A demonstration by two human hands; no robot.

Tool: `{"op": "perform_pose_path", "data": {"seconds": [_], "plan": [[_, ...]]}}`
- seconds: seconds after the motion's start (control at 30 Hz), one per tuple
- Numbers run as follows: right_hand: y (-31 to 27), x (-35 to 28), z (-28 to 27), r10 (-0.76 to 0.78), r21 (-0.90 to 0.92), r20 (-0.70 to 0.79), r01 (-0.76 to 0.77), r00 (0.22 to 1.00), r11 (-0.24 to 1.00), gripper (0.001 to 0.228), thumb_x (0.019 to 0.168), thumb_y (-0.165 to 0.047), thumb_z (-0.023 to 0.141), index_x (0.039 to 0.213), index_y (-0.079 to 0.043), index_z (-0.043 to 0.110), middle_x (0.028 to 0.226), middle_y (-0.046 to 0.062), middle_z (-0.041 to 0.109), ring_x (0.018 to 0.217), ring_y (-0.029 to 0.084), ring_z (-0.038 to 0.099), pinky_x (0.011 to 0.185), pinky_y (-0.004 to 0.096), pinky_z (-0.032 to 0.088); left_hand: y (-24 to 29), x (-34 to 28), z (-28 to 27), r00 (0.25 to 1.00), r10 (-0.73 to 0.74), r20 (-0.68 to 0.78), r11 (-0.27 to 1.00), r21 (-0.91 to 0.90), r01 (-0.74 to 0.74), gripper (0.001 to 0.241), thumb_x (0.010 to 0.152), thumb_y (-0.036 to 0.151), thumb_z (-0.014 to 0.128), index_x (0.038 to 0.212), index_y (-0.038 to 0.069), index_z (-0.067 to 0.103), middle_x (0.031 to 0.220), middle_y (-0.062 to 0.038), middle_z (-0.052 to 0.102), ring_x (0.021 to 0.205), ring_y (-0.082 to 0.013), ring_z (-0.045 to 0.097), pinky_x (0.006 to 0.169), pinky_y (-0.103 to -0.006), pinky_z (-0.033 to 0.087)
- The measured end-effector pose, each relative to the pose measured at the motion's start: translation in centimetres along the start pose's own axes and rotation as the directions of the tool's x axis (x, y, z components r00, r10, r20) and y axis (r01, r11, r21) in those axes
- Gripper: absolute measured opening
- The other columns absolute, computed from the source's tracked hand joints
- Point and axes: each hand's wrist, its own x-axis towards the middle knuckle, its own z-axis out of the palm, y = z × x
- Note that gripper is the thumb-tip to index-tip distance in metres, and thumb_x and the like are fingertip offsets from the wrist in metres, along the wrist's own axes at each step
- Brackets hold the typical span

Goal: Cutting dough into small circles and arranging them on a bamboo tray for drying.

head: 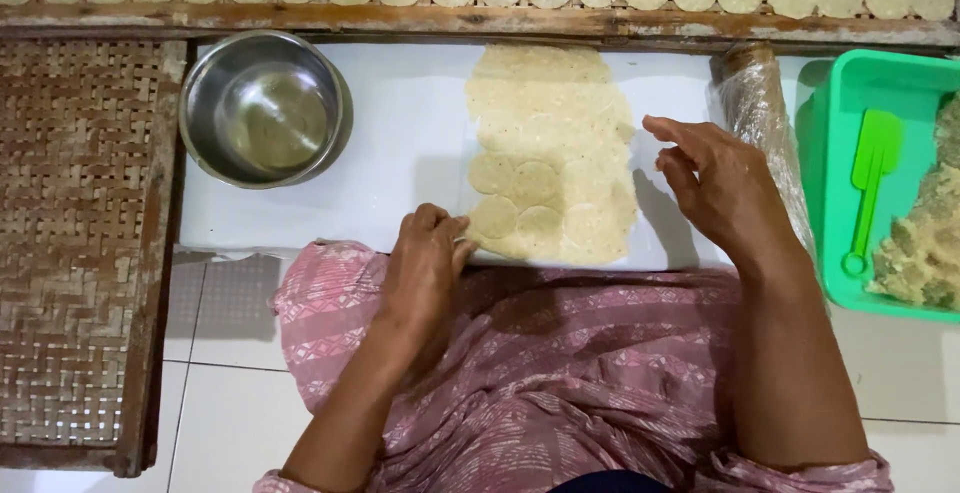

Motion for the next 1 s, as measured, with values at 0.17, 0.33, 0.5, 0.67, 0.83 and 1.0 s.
{"op": "perform_pose_path", "data": {"seconds": [0.17, 0.33, 0.5, 0.67, 0.83, 1.0], "plan": [[0.3, -0.1, 0.2, -0.031, -0.033, -0.002, 0.031, 1.000, 0.999, 0.043, 0.093, 0.000, 0.069, 0.135, -0.007, 0.069, 0.116, 0.016, 0.073, 0.069, 0.026, 0.063, 0.061, 0.038, 0.050, 0.9, -1.4, 0.7, 0.999, 0.021, -0.036, 1.000, -0.010, -0.021, 0.023, 0.087, 0.004, 0.068, 0.109, -0.002, 0.070, 0.106, -0.020, 0.060, 0.091, -0.0319, 0.062, 0.073, -0.0384, 0.061], [-0.3, 0.0, 0.1, 0.091, -0.005, 0.043, -0.091, 0.995, 0.996, 0.043, 0.095, -0.001, 0.068, 0.136, -0.010, 0.069, 0.116, 0.016, 0.072, 0.069, 0.023, 0.064, 0.058, 0.036, 0.051, 0.6, -1.4, 1.9, 0.998, 0.056, -0.038, 0.996, 0.064, -0.054, 0.023, 0.083, -0.001, 0.070, 0.106, -0.002, 0.066, 0.106, -0.016, 0.059, 0.094, -0.0279, 0.060, 0.081, -0.0394, 0.059], [-0.7, 0.1, 0.6, 0.060, 0.078, 0.100, -0.068, 0.993, 0.995, 0.038, 0.102, -0.013, 0.059, 0.140, -0.012, 0.062, 0.123, 0.018, 0.068, 0.083, 0.028, 0.066, 0.069, 0.040, 0.059, 0.3, -1.1, 2.4, 0.993, 0.052, -0.109, 0.994, -0.090, -0.062, 0.018, 0.080, -0.002, 0.072, 0.099, -0.003, 0.072, 0.099, -0.017, 0.065, 0.091, -0.0278, 0.066, 0.075, -0.0344, 0.063], [-5.6, -2.0, 3.7, -0.223, 0.266, 0.097, 0.191, 0.970, 0.945, 0.043, 0.085, 0.000, 0.072, 0.128, -0.005, 0.070, 0.122, 0.026, 0.069, 0.105, 0.048, 0.069, 0.085, 0.057, 0.058, -1.6, -1.2, 4.5, 0.998, 0.051, -0.033, 0.985, -0.165, -0.056, 0.021, 0.081, 0.015, 0.074, 0.100, 0.013, 0.066, 0.096, -0.009, 0.057, 0.092, -0.0344, 0.063, 0.083, -0.0467, 0.053], [-7.1, -3.5, 8.5, -0.364, 0.311, 0.229, 0.286, 0.903, 0.906, 0.043, 0.093, -0.016, 0.064, 0.136, -0.013, 0.065, 0.134, 0.024, 0.063, 0.112, 0.046, 0.068, 0.091, 0.056, 0.059, -0.8, -1.4, 3.8, 0.998, -0.036, 0.060, 0.975, -0.215, 0.048, 0.030, 0.079, 0.016, 0.077, 0.107, 0.014, 0.066, 0.095, -0.013, 0.062, 0.095, -0.0407, 0.065, 0.084, -0.0509, 0.054], [-6.1, -4.2, 11.2, -0.441, 0.310, 0.153, 0.381, 0.884, 0.871, 0.037, 0.103, -0.035, 0.045, 0.129, -0.020, 0.067, 0.133, 0.010, 0.063, 0.112, 0.035, 0.068, 0.091, 0.047, 0.059, -1.5, -1.2, 3.2, 0.963, -0.202, 0.178, 0.942, -0.235, 0.241, 0.025, 0.081, 0.026, 0.072, 0.105, 0.033, 0.070, 0.095, 0.000, 0.071, 0.096, -0.0285, 0.072, 0.085, -0.0434, 0.057]]}}
